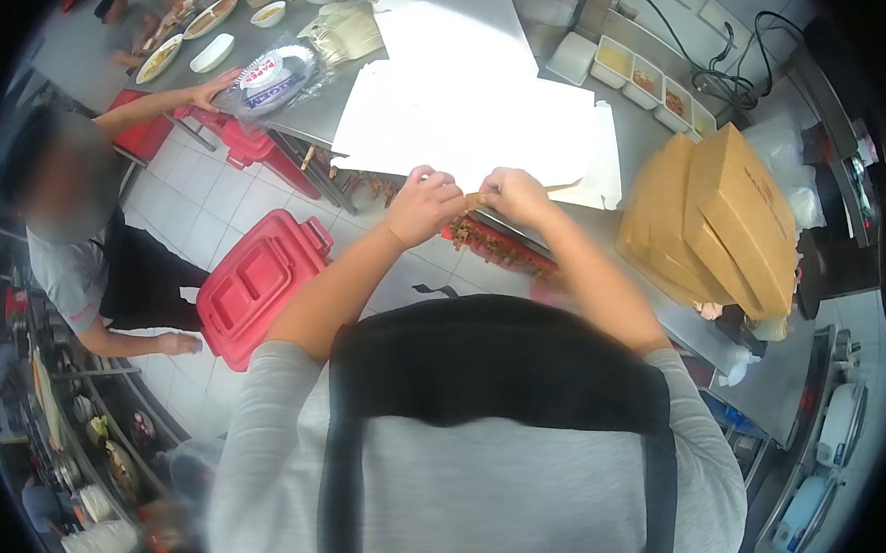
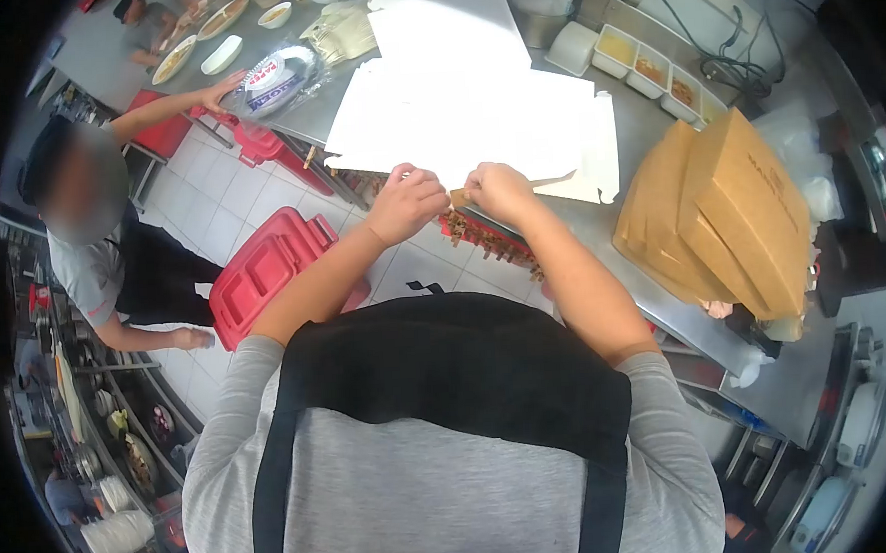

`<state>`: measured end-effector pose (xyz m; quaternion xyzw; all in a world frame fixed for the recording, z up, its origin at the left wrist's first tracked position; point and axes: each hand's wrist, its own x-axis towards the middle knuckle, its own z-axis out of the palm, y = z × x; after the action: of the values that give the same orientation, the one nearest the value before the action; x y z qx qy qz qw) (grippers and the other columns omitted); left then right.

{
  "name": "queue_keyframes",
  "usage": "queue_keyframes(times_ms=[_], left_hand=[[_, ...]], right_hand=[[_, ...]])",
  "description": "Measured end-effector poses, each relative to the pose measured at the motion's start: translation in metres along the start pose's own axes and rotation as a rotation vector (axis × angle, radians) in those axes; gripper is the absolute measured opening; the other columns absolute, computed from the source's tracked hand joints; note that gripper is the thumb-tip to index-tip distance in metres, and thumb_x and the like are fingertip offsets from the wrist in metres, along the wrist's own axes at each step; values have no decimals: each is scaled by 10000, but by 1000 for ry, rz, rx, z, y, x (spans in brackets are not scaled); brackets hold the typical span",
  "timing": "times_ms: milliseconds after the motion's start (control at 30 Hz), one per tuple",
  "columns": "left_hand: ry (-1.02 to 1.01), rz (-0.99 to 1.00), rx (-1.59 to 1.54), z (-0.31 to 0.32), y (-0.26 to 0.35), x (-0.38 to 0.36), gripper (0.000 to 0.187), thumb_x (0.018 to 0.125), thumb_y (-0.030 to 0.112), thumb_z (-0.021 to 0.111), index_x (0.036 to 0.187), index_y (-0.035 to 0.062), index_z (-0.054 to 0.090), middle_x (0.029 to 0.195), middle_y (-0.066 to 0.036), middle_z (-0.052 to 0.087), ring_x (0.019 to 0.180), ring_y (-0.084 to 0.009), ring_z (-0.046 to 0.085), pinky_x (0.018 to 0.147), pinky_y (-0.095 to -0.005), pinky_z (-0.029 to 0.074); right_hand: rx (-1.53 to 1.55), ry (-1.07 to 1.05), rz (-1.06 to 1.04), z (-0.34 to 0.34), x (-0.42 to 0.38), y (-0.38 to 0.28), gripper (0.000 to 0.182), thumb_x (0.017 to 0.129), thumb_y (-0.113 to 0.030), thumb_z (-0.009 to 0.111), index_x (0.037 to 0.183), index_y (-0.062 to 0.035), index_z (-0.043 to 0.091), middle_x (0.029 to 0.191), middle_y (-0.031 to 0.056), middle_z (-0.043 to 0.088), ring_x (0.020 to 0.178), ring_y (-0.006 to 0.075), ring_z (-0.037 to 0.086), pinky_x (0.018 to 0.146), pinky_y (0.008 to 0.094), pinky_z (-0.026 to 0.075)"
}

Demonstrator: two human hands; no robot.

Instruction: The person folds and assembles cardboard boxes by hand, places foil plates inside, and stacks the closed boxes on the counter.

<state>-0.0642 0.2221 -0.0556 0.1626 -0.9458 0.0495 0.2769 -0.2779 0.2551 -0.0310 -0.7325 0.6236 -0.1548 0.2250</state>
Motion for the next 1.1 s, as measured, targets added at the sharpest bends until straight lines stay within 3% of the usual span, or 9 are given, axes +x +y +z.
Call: queue_keyframes(times_ms=[200, 400, 500, 600, 700, 900, 1000, 1100], left_hand=[[131, -372, 78, 6, 7, 5, 163, 763, 194, 707, 857, 159, 579, 871, 8, 576, 947, -209, 543, 887, -462, 348], [131, -483, 94, 4, 12, 8, 166, 748, 173, 710, 830, 156, 566, 848, 9, 570, 947, -217, 548, 890, -467, 340], [132, -493, 109, 3, 12, 9, 155, 739, 161, 702, 820, 151, 570, 853, 7, 568, 955, -217, 550, 906, -484, 336], [99, -408, 177, 4, 15, 8, 142, 731, 155, 692, 817, 143, 579, 885, 3, 558, 975, -213, 548, 945, -510, 321], [106, -352, 174, 0, 21, 12, 139, 727, 156, 684, 826, 135, 589, 937, -9, 543, 1006, -208, 538, 977, -529, 302], [33, -330, 197, 4, 28, 19, 167, 715, 159, 708, 827, 134, 588, 987, -20, 530, 1045, -216, 516, 977, -529, 301], [118, -514, -9, -2, 23, 16, 255, 699, 172, 757, 890, 132, 592, 1023, -39, 536, 1057, -245, 507, 967, -487, 331], [307, -641, -64, -22, 6, 9, 380, 687, 190, 797, 998, 129, 586, 1096, -82, 533, 1082, -285, 494, 943, -436, 365]], right_hand=[[144, -10, -65, 4, 4, 2, 117, 797, -103, 632, 876, -68, 711, 912, 138, 643, 870, 324, 617, 773, 399, 485], [167, -23, -112, 5, 5, 2, 155, 786, -71, 626, 915, -50, 708, 915, 162, 639, 874, 333, 618, 783, 395, 484], [200, 18, -138, 8, 4, 2, 199, 767, -8, 622, 948, -42, 697, 850, 135, 645, 804, 282, 629, 745, 367, 495], [391, -69, 8, 0, 4, -10, 311, 780, 70, 618, 1063, -51, 664, 818, 42, 625, 765, 140, 589, 732, 295, 489], [416, 35, -28, 4, 7, -5, 358, 743, 93, 584, 1066, -42, 659, 734, 59, 632, 671, 154, 594, 654, 307, 497], [335, 54, -71, -7, 1, -24, 345, 756, 54, 587, 1073, -54, 669, 790, 107, 651, 718, 242, 626, 686, 344, 501], [115, 226, -260, 10, 1, -3, 301, 746, 22, 582, 1009, -76, 691, 827, 127, 634, 806, 310, 619, 732, 395, 492], [-114, 185, -309, -8, -23, 1, 242, 717, 15, 567, 901, -80, 693, 846, 129, 609, 872, 330, 598, 755, 430, 473]])
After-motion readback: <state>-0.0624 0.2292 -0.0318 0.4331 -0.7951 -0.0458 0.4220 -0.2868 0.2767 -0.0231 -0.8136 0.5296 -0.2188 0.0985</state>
